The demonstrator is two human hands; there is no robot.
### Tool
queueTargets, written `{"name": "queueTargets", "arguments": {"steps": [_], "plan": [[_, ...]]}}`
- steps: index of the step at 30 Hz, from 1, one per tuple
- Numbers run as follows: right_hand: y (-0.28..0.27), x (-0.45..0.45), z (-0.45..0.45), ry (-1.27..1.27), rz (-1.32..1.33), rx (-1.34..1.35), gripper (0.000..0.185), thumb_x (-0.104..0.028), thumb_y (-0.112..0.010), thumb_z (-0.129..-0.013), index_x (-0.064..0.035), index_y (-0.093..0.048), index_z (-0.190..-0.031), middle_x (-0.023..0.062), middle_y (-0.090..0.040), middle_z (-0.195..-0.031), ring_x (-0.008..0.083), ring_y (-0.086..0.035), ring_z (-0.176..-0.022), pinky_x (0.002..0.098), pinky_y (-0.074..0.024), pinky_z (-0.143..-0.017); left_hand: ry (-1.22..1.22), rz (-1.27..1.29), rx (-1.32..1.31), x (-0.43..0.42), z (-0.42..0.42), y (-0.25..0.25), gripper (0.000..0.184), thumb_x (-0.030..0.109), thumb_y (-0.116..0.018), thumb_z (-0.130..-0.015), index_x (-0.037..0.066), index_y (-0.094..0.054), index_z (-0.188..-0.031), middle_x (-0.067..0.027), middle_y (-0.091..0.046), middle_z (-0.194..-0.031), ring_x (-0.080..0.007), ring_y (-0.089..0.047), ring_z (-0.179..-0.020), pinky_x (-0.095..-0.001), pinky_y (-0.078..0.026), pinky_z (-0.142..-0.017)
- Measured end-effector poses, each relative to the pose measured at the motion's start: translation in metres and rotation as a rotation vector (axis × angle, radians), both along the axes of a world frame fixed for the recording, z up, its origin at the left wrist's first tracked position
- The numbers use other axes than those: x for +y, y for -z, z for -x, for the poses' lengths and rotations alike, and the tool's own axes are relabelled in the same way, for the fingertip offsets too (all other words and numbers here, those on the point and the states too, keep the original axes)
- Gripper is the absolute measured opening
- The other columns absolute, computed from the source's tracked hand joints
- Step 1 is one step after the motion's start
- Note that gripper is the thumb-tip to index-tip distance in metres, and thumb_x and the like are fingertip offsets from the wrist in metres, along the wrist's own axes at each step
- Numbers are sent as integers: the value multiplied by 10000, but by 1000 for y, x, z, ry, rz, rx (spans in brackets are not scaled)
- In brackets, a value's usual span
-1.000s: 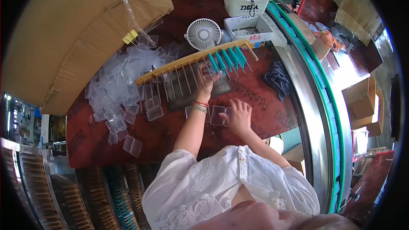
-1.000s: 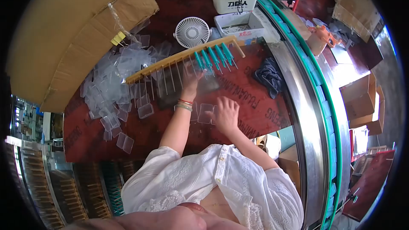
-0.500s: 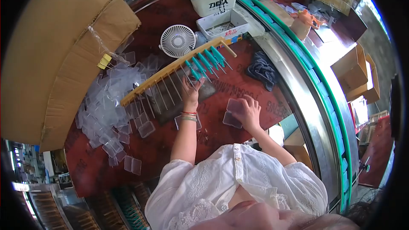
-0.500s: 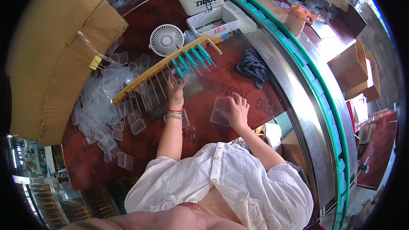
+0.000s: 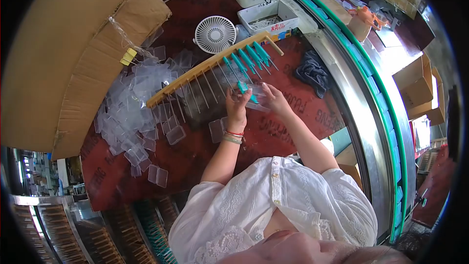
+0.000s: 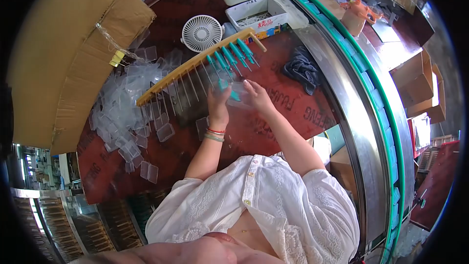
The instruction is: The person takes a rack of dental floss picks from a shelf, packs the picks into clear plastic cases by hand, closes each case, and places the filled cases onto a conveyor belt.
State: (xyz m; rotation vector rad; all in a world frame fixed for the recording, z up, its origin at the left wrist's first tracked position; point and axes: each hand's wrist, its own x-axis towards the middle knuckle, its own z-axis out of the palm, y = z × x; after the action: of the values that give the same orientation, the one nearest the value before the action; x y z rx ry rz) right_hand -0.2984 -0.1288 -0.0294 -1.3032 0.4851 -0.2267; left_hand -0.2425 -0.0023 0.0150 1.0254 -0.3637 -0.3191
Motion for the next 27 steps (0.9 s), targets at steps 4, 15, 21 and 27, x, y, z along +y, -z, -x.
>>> {"name": "queueTargets", "arguments": {"steps": [4,15,21,27], "plan": [[-25,11,10,4,-139,-80,529,-411,-509,-924,-21,-464,-1279,77,-598,-1058,142,-563,-897,271,-464,-737,-14,13,-38,-1,10,1,362,141,-637,-819,40,-508,-1142,-31,-532,-1085,-124,-528,-961,-294,-402,-880],[-1,11,21,108,103,-157,478,-359,-502,-938,-49,-451,-1299,62,-580,-1065,120,-537,-938,279,-441,-818,-125,-485,-677,15,19,36,552,176,-648,-834,51,-395,-1309,-90,-487,-1208,-170,-511,-1069,-299,-412,-916],[2,1,36,181,131,-225,456,-261,-562,-918,18,-450,-1261,98,-596,-1052,136,-578,-915,263,-455,-807,-1,-205,-206,11,-19,41,614,324,-590,-872,17,-367,-1355,-123,-469,-1272,-232,-436,-1200,-344,-333,-1016],[19,-13,50,119,28,-90,320,-246,-561,-921,7,-548,-1117,39,-606,-917,89,-553,-833,237,-447,-754,-281,-254,-282,-15,-101,49,345,154,-563,-859,-4,-476,-1153,-75,-531,-1053,-170,-522,-981,-312,-407,-887]]}}
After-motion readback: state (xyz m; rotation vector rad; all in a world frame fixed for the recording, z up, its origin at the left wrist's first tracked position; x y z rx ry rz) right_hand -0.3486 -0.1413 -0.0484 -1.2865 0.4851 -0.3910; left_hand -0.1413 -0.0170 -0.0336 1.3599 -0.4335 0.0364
